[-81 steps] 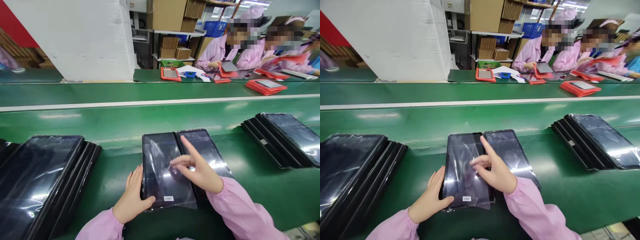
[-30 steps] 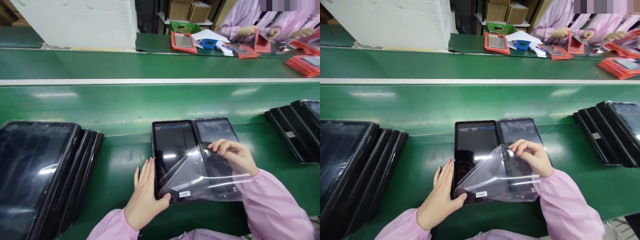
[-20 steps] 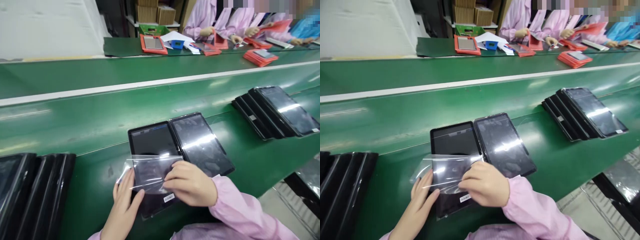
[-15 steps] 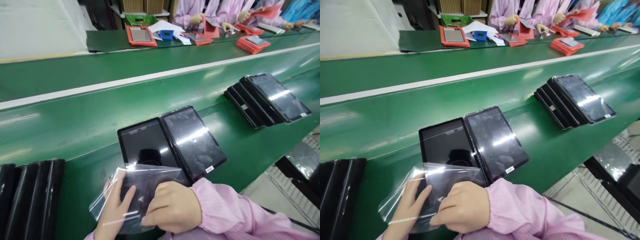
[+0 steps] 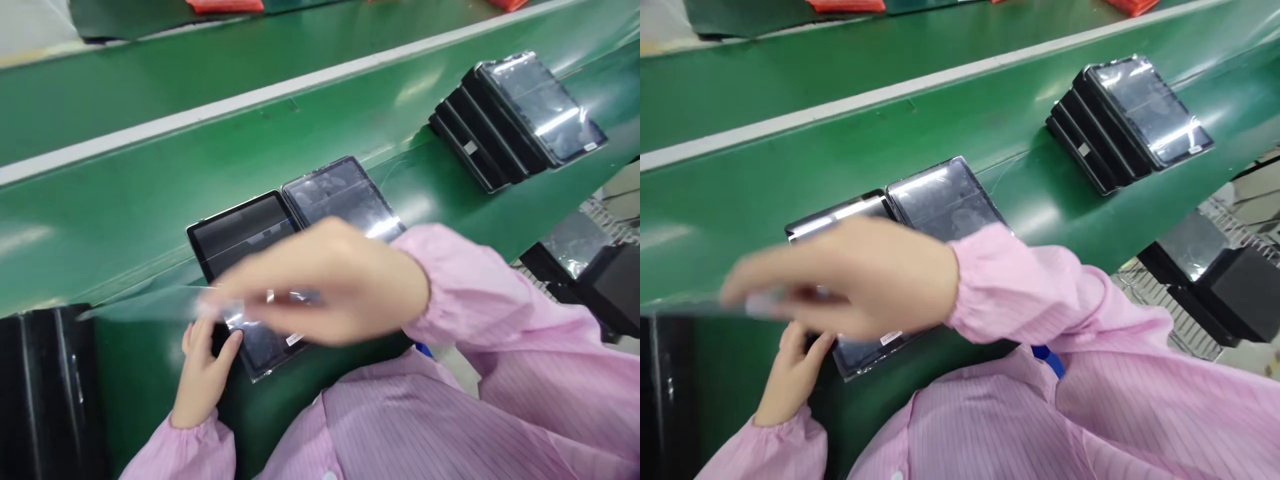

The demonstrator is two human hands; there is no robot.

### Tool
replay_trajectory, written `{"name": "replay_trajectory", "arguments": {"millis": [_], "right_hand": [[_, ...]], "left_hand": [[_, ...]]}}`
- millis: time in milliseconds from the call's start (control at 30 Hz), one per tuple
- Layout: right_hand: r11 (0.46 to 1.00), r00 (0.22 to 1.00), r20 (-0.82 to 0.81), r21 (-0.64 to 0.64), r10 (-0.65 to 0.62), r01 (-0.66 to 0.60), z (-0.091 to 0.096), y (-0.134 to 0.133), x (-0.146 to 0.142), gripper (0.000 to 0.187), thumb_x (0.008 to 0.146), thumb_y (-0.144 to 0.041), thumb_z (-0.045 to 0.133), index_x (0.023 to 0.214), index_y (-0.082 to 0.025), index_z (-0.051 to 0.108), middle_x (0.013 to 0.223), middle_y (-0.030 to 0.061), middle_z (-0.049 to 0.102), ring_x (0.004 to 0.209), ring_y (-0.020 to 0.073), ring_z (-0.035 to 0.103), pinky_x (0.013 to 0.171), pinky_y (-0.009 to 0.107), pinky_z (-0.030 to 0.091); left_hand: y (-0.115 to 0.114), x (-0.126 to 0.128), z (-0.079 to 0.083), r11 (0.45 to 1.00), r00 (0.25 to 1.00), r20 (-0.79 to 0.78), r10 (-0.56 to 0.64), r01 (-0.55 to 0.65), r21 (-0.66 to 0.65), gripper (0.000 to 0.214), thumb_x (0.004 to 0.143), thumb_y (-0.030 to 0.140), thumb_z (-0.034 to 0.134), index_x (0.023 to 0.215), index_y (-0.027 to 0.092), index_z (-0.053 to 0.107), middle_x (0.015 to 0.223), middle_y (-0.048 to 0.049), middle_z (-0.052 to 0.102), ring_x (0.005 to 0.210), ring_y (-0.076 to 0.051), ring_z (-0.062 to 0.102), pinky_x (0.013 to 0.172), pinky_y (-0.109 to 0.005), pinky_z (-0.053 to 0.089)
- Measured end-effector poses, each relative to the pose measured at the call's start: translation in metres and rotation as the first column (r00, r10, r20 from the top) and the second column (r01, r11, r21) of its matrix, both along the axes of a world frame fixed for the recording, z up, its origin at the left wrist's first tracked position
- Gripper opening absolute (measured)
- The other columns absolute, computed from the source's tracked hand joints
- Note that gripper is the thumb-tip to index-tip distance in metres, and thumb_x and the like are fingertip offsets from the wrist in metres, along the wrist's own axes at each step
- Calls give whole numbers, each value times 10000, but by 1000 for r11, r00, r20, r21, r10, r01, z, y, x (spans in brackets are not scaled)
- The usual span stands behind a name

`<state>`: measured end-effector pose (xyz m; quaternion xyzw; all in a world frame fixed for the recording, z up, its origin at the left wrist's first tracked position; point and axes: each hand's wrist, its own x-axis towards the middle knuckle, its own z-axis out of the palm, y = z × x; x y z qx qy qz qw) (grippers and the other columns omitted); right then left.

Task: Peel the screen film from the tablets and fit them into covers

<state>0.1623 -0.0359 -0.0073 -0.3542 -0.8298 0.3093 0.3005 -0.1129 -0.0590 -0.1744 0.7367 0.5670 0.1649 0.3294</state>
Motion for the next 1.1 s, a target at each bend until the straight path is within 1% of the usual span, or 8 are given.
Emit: {"name": "replay_trajectory", "arguments": {"millis": [67, 133, 267, 333, 433, 533, 700, 1100], "right_hand": [[973, 963, 143, 66, -229, 222, 9, 21, 1, 258, 911, -104, 529, 1122, -175, 660, 1154, -41, 719, 966, 124, 702, 968, 225, 498], [944, 928, 177, 38, -329, 328, 9, 41, -4, 387, 878, -57, 498, 1231, -178, 605, 1235, -65, 680, 918, 107, 700, 982, 242, 502], [929, 958, -92, -284, -273, 237, -5, 73, -20, 577, 836, 81, 476, 1357, -166, 475, 1468, -57, 511, 629, 31, 649, 571, 165, 585], [888, 935, -185, -410, -304, 208, -14, 86, -26, 537, 834, 94, 489, 1312, -148, 521, 1414, -8, 573, 572, 50, 645, 473, 190, 572], [797, 888, -206, -554, -412, 241, -26, 99, -29, 467, 856, 33, 518, 1273, -167, 582, 974, 0, 766, 588, 114, 707, 565, 212, 607], [692, 836, -191, -668, -514, 274, -38, 108, -24, 493, 857, 21, 512, 1308, -169, 573, 705, -26, 727, 670, 151, 749, 639, 222, 619], [587, 782, -135, -740, -608, 328, -60, 115, -8, 462, 922, 32, 443, 1360, -92, 522, 725, 0, 710, 721, 108, 753, 701, 200, 607], [539, 758, -161, -794, -633, 282, -85, 126, 10, 420, 891, 8, 546, 1297, -100, 540, 859, 62, 742, 830, 195, 765, 754, 283, 644]], "left_hand": [[2, 5, 8, 998, 999, 3, 39, -39, -56, 515, 884, 479, 491, 1355, 273, 519, 1351, -113, 579, 1313, -361, 481, 1170, -629, 204], [4, 10, 14, 994, 997, 25, 70, -67, -87, 616, 866, 495, 506, 1433, 261, 450, 1422, -123, 531, 1359, -362, 432, 1180, -622, 174], [7, 14, 18, 990, 993, 56, 100, -94, -105, 829, 814, 519, 553, 1534, 204, 292, 1509, -143, 446, 1426, -357, 338, 1194, -589, 159], [8, 15, 18, 987, 993, 43, 108, -102, -122, 839, 806, 520, 546, 1535, 192, 293, 1516, -140, 442, 1431, -353, 332, 1197, -580, 151], [9, 15, 19, 984, 994, 36, 102, -96, -153, 827, 809, 503, 532, 1537, 198, 285, 1526, -129, 434, 1438, -337, 329, 1202, -575, 132], [10, 15, 18, 984, 995, 59, 86, -76, -158, 810, 810, 501, 538, 1527, 212, 299, 1511, -120, 455, 1445, -327, 323, 1204, -576, 113], [12, 12, 15, 991, 995, 76, 62, -53, -120, 734, 824, 508, 545, 1490, 256, 367, 1505, -91, 469, 1448, -316, 323, 1198, -573, 128], [16, 10, 13, 995, 993, 120, 1, 12, -102, 708, 866, 496, 537, 1491, 220, 353, 1514, -127, 453, 1461, -295, 303, 1206, -551, 128]]}}
